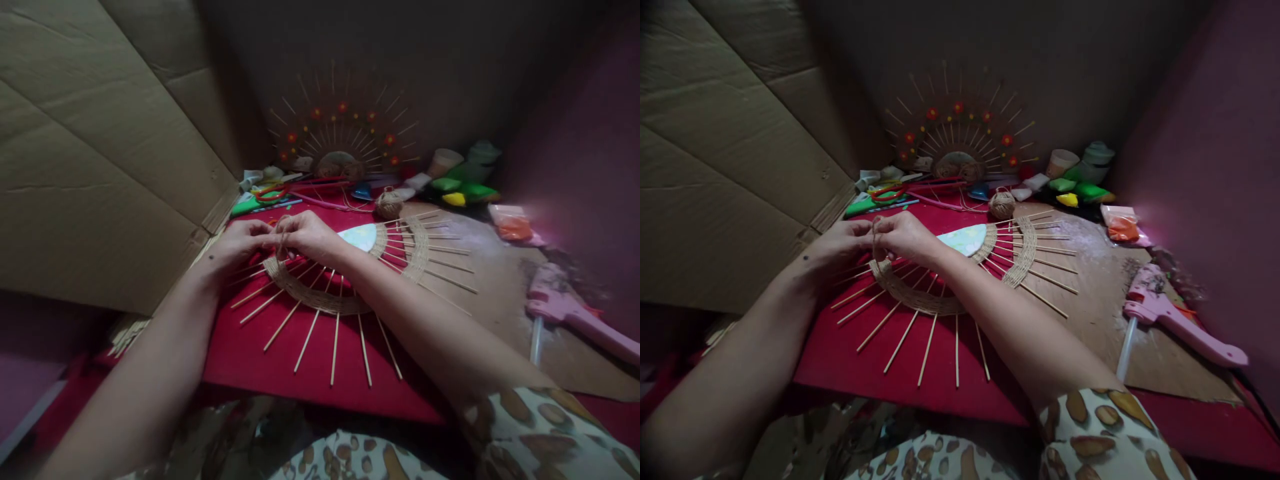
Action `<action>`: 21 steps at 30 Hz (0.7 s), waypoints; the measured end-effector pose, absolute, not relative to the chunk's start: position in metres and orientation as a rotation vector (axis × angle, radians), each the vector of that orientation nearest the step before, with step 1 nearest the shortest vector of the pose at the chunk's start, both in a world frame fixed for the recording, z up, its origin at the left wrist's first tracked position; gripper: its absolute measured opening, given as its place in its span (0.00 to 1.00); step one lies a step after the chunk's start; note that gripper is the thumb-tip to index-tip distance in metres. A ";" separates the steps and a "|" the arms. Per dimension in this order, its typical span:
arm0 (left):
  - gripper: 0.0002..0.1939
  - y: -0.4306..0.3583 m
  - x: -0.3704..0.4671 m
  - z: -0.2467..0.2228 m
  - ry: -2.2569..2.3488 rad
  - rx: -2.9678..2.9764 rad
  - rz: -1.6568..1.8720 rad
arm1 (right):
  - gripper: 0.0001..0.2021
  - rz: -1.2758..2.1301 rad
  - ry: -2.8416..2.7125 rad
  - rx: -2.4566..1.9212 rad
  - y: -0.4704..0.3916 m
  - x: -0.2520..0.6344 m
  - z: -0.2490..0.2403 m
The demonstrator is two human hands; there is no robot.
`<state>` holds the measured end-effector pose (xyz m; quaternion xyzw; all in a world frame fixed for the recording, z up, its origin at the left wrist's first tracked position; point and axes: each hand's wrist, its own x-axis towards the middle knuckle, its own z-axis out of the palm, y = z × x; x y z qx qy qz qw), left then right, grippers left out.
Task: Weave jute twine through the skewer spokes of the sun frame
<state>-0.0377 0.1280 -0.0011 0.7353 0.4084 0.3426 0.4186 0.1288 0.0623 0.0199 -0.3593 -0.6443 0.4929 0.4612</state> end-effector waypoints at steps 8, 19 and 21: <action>0.15 0.098 -0.049 0.024 0.950 1.890 0.406 | 0.10 1.103 -1.809 -1.186 0.036 0.152 0.021; 0.09 0.063 -0.053 0.003 0.645 2.241 0.277 | 0.07 0.881 -2.014 -1.356 -0.042 0.166 0.017; 0.09 0.061 -0.052 0.002 0.602 2.343 0.310 | 0.07 0.840 -2.070 -1.340 -0.049 0.165 0.013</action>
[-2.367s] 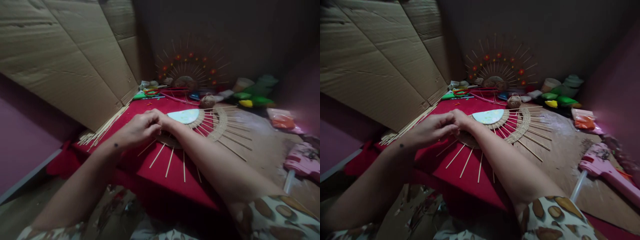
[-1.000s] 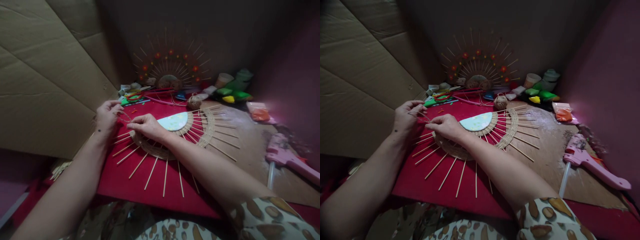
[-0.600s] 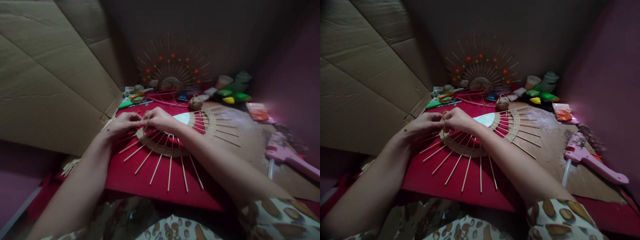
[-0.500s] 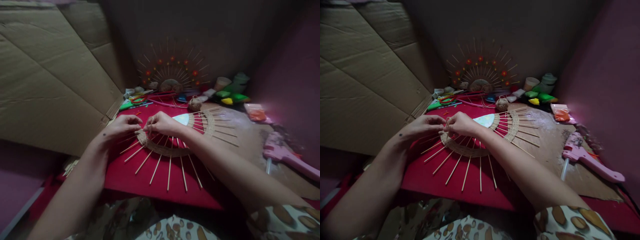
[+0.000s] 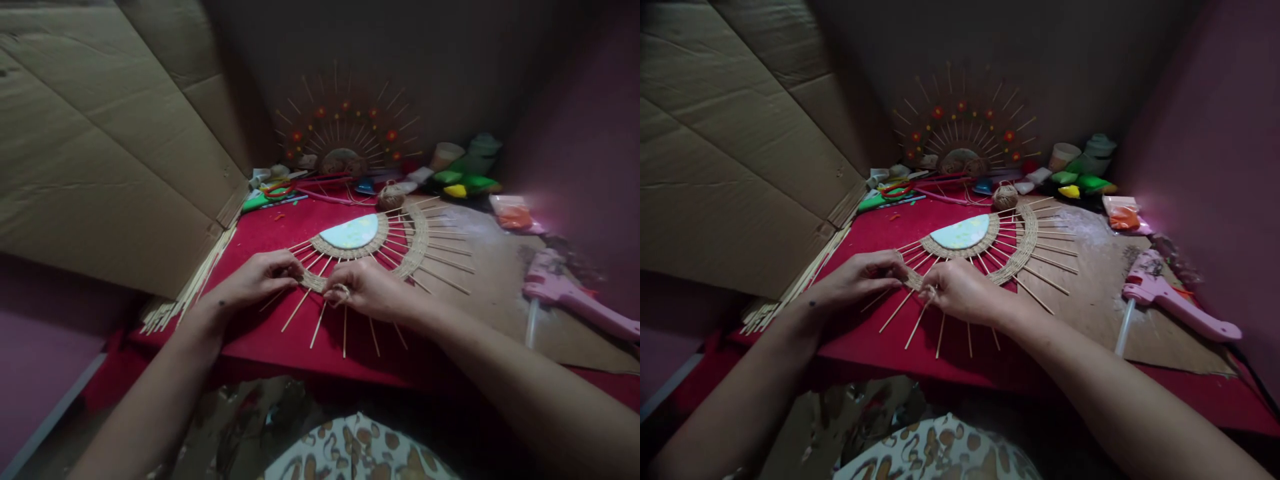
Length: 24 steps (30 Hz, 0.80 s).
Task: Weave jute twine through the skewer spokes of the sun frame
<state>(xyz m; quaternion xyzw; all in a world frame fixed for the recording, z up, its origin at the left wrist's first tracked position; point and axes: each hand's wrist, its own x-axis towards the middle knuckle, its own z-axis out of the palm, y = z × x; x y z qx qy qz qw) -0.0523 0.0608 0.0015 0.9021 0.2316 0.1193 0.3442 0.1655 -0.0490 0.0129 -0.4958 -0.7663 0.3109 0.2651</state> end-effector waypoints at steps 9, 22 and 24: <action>0.09 0.054 -0.051 -0.003 0.538 2.471 0.343 | 0.05 0.797 -2.155 -1.348 -0.058 0.174 0.006; 0.10 0.027 -0.034 -0.007 0.375 2.625 0.331 | 0.09 0.830 -2.433 -1.160 -0.061 0.180 0.015; 0.10 0.024 -0.034 -0.011 0.379 2.637 0.325 | 0.10 0.947 -2.406 -1.118 -0.064 0.183 0.022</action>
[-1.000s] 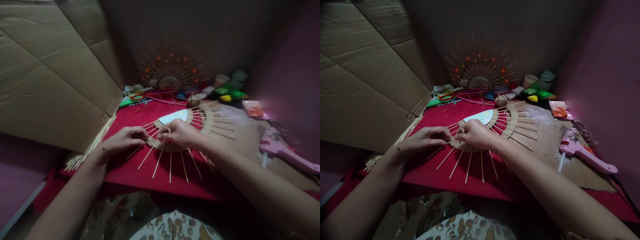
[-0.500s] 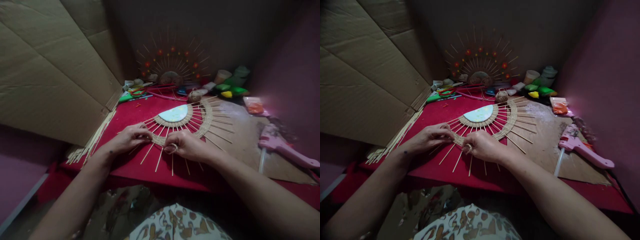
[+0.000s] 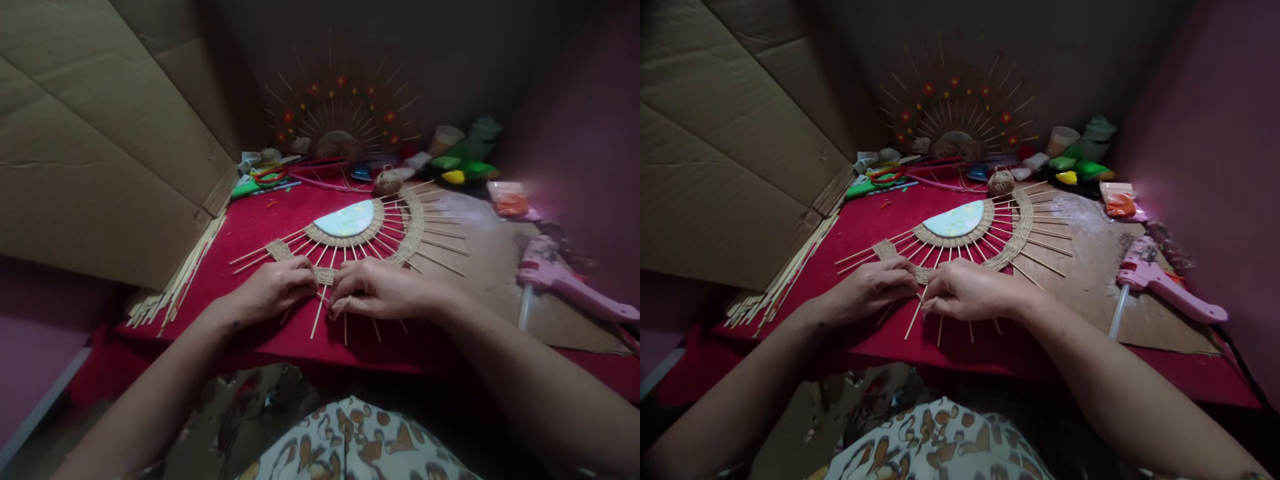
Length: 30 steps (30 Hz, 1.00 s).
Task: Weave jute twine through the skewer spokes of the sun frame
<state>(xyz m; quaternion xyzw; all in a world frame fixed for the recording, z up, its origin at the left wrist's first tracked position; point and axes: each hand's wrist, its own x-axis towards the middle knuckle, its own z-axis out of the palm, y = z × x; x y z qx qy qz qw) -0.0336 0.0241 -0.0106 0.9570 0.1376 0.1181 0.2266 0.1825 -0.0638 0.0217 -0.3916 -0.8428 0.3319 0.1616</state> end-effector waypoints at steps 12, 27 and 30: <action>0.11 0.025 -0.033 -0.009 0.369 2.562 0.279 | 0.07 1.258 -2.106 -1.111 -0.068 0.194 0.045; 0.08 0.036 -0.035 0.003 0.235 2.420 0.078 | 0.09 1.051 -2.618 -1.071 -0.093 0.153 0.033; 0.08 0.039 -0.035 0.003 0.174 2.427 0.033 | 0.11 0.891 -2.613 -1.073 -0.094 0.155 0.029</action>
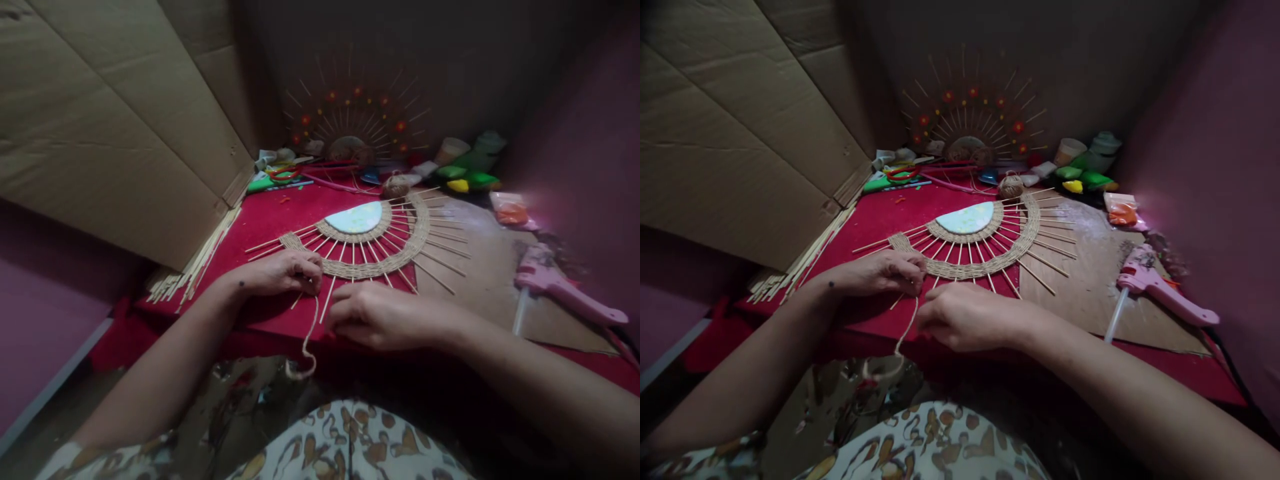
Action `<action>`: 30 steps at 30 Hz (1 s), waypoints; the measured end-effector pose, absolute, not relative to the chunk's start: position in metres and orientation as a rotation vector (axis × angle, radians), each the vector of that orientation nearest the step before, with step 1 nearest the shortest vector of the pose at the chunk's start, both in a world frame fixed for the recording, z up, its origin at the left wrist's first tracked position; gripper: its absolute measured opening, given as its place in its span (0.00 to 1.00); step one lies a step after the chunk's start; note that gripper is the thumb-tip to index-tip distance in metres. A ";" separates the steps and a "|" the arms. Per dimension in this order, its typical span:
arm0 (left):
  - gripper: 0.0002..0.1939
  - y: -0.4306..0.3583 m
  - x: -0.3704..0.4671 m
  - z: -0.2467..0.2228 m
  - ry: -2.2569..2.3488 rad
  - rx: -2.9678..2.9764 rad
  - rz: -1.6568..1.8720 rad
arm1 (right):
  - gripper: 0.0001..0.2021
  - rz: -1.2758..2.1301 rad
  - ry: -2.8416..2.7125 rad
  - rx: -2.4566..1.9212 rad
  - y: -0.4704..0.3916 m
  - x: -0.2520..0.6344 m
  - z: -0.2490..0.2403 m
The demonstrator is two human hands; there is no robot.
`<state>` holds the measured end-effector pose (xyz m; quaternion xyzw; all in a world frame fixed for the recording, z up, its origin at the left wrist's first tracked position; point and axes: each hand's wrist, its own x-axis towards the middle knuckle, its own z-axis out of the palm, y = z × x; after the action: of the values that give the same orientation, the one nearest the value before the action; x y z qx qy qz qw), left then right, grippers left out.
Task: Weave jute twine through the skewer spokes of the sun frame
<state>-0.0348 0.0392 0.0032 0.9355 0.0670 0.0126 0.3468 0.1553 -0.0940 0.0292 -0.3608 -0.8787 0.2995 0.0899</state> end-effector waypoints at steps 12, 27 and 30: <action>0.06 0.043 -0.036 -0.001 0.064 2.418 0.048 | 0.12 -0.370 -2.948 -0.939 -0.071 0.142 0.000; 0.12 0.033 -0.035 -0.010 0.193 2.562 0.163 | 0.11 0.011 -2.822 -1.222 -0.070 0.146 0.007; 0.10 0.032 -0.035 -0.009 0.187 2.534 0.149 | 0.10 0.173 -2.711 -1.334 -0.079 0.148 0.017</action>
<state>-0.0350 0.0320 -0.0091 0.9516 0.0703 0.0559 0.2938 0.1483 -0.0793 0.0171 -0.4400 -0.8943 0.0572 0.0576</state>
